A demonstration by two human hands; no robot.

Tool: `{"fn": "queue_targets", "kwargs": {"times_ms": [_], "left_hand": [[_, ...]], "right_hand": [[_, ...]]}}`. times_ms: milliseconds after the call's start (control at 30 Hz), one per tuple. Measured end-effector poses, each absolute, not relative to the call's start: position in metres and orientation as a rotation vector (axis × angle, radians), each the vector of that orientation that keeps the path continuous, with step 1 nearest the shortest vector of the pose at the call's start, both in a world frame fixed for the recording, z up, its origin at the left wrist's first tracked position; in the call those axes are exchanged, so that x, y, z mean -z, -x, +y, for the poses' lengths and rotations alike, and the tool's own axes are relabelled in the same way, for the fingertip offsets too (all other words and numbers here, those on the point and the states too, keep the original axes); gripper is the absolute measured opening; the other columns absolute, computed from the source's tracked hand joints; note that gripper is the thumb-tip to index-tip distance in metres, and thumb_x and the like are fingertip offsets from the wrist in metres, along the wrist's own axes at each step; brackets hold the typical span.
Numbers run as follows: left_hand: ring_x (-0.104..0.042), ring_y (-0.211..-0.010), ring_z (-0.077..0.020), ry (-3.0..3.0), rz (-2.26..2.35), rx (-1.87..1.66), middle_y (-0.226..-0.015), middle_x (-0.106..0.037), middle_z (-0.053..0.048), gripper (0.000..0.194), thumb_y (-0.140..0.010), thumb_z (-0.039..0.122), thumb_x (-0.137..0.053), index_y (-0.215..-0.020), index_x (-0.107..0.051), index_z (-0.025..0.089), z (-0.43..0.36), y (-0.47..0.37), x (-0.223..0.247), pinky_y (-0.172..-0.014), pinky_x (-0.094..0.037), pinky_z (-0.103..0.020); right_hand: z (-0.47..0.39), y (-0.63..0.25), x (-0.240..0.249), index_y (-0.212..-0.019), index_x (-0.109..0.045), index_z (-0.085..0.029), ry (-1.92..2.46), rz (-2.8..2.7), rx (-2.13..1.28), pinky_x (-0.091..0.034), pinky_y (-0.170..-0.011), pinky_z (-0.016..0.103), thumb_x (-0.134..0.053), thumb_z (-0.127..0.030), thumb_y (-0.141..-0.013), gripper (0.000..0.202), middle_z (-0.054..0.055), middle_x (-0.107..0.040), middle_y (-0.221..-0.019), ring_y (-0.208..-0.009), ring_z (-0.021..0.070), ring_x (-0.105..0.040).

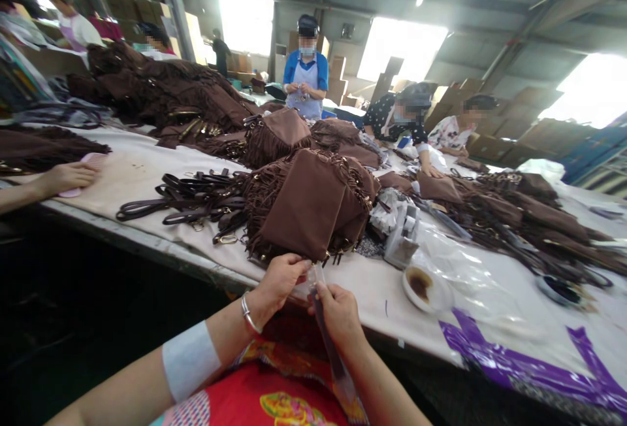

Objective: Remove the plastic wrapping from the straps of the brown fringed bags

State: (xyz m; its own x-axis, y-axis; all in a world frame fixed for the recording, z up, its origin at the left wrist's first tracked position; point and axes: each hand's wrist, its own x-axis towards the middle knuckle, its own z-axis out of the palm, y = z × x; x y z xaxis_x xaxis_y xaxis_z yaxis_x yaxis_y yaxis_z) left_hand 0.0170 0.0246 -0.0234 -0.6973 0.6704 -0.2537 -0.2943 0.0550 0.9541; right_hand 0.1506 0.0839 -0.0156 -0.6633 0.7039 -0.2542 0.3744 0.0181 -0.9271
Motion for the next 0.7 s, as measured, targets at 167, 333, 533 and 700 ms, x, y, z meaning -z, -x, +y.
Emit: {"fn": "queue_targets", "kwargs": {"times_ms": [167,333,533,700], "left_hand": [[-0.058,-0.058,-0.0143,-0.395,1.501,-1.73,-0.067,-0.066,-0.004,0.02,-0.07,0.033,-0.068,-0.067,-0.068,0.013,0.016,-0.018,0.015,-0.057,-0.046,-0.026],[-0.059,-0.06,-0.014,-0.518,1.579,-1.716,-0.068,-0.066,-0.004,0.013,-0.07,0.026,-0.067,-0.072,-0.07,0.013,0.009,-0.015,0.016,-0.056,-0.045,-0.024],[-0.056,-0.057,-0.0126,-0.469,1.662,-1.807,-0.065,-0.065,-0.002,0.011,-0.071,0.027,-0.066,-0.07,-0.066,0.016,0.014,-0.013,0.032,-0.053,-0.043,-0.022],[-0.059,-0.06,-0.0127,-0.219,1.491,-1.988,-0.067,-0.064,-0.001,0.016,-0.064,0.023,-0.072,-0.072,-0.061,0.016,0.018,-0.019,0.029,-0.057,-0.047,-0.023]], "right_hand": [[0.091,-0.139,0.021,-0.069,-0.066,-0.015,1.042,-1.969,-1.707,-0.038,-0.046,0.024,-0.054,-0.063,-0.08,0.051,0.004,-0.065,-0.056,-0.049,0.0147,-0.055],[0.089,-0.14,0.02,-0.073,-0.065,-0.014,1.048,-1.913,-1.822,-0.036,-0.044,0.023,-0.054,-0.064,-0.081,0.051,0.003,-0.063,-0.055,-0.046,0.013,-0.052],[0.083,-0.16,0.023,-0.095,-0.062,-0.016,0.969,-1.962,-1.986,-0.044,-0.049,0.022,-0.068,-0.056,-0.073,0.046,0.002,-0.068,-0.071,-0.056,0.0154,-0.062],[0.069,-0.184,0.043,-0.076,-0.056,-0.017,1.203,-1.967,-2.044,-0.041,-0.042,0.022,-0.065,-0.058,-0.071,0.043,0.001,-0.064,-0.06,-0.046,0.0138,-0.059]]}}
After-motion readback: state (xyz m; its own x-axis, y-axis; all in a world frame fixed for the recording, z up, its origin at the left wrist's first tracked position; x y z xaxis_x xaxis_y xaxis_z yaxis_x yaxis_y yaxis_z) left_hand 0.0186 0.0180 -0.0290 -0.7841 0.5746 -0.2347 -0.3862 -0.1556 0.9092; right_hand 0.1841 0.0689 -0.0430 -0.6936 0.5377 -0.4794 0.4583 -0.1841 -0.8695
